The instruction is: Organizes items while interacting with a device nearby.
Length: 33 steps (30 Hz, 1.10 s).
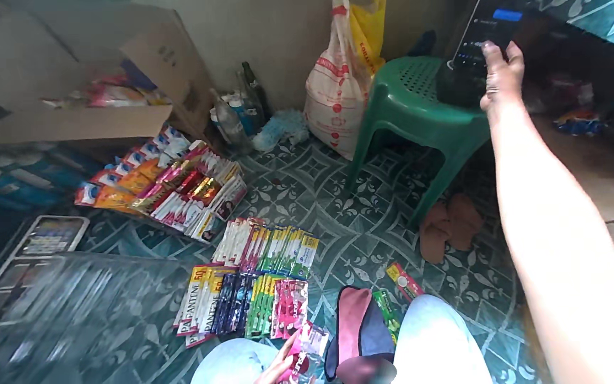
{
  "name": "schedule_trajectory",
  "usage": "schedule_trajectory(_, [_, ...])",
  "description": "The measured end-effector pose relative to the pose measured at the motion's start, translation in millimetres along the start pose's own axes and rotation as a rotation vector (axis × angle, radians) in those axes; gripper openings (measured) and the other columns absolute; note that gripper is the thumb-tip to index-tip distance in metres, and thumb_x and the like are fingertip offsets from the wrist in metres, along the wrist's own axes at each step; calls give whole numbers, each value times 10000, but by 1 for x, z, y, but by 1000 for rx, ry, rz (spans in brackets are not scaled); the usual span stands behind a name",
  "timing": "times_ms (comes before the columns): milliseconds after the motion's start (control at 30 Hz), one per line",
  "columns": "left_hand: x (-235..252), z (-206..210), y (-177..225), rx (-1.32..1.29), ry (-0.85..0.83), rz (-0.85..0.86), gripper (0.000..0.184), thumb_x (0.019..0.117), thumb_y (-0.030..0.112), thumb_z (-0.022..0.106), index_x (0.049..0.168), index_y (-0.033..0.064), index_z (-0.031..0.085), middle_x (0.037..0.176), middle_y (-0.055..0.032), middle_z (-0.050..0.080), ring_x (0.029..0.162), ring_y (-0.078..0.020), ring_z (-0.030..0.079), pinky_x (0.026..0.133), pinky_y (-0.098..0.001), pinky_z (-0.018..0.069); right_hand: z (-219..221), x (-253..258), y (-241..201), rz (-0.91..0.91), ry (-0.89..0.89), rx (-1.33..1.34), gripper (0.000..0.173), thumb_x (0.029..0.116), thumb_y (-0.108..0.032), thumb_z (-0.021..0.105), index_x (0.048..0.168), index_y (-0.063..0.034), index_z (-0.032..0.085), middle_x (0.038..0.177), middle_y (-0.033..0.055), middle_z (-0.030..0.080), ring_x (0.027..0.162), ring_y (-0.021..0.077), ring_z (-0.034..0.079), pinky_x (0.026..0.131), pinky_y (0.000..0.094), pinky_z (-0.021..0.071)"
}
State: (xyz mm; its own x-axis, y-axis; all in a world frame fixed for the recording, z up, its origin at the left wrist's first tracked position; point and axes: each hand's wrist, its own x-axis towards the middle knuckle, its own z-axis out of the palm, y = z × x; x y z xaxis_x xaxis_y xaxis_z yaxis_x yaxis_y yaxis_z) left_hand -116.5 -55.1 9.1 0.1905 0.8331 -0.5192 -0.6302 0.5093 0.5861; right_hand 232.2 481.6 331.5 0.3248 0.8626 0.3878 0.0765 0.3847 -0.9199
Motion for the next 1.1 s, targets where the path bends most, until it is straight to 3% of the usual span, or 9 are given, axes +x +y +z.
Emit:
schedule_trajectory(233, [2,-2,0,17,-19,13,907,885,412,739,1569,173,194,1335,-16,638,1131,-150,673,935,-379,584,0,3,3,-16,-3,-8,735,959,-287,712,1538,-19,347,1454,157,510,1299,176,535,1064,312,464])
schedule_trajectory(333, [2,-1,0,-10,-43,14,884,890,401,744,1560,178,212,1325,-18,648,1132,-159,675,939,-383,584,-3,4,1,-16,-5,-7,756,962,-298,709,1554,-28,325,1506,151,472,1346,184,502,1091,326,443])
schedule_trajectory(400, [3,-2,0,-12,-47,7,872,898,397,735,1563,181,214,1324,-21,650,1133,-162,676,940,-385,583,-7,5,-2,-20,-13,18,682,1009,-329,635,1558,-44,351,1557,125,433,1408,187,445,1132,363,407])
schedule_trajectory(433, [2,-1,1,-11,-39,3,872,892,398,738,1558,180,219,1314,-20,655,1126,-157,679,932,-379,586,-8,6,-4,-22,-9,46,594,1038,-328,583,1531,-46,411,1546,111,453,1404,185,451,1127,377,412])
schedule_trajectory(500, [2,0,1,-11,-14,-4,862,883,391,743,1549,187,235,1296,-16,666,1109,-151,686,913,-369,595,-7,6,-8,-5,27,78,421,1064,-330,530,1377,-51,575,1370,96,577,1256,172,555,1024,371,487])
schedule_trajectory(567, [2,0,1,-13,-14,-7,867,885,389,740,1553,195,223,1293,-18,665,1101,-154,688,904,-369,597,-8,5,-10,9,24,57,379,1066,-327,523,1308,-53,618,1298,94,606,1198,165,579,989,362,499])
schedule_trajectory(767, [2,-1,1,-24,-23,-3,857,891,391,738,1557,193,237,1309,-20,658,1119,-163,681,920,-384,591,-8,10,-5,-29,8,55,334,1054,-296,555,1273,-56,633,1251,77,629,1170,148,593,982,346,506])
schedule_trajectory(1100, [2,-1,1,-24,-31,-4,846,895,397,738,1552,204,242,1302,-9,663,1107,-146,685,905,-363,595,-5,8,-7,-48,10,-18,400,1027,-310,614,1323,-41,607,1316,75,606,1215,124,559,1027,328,459])
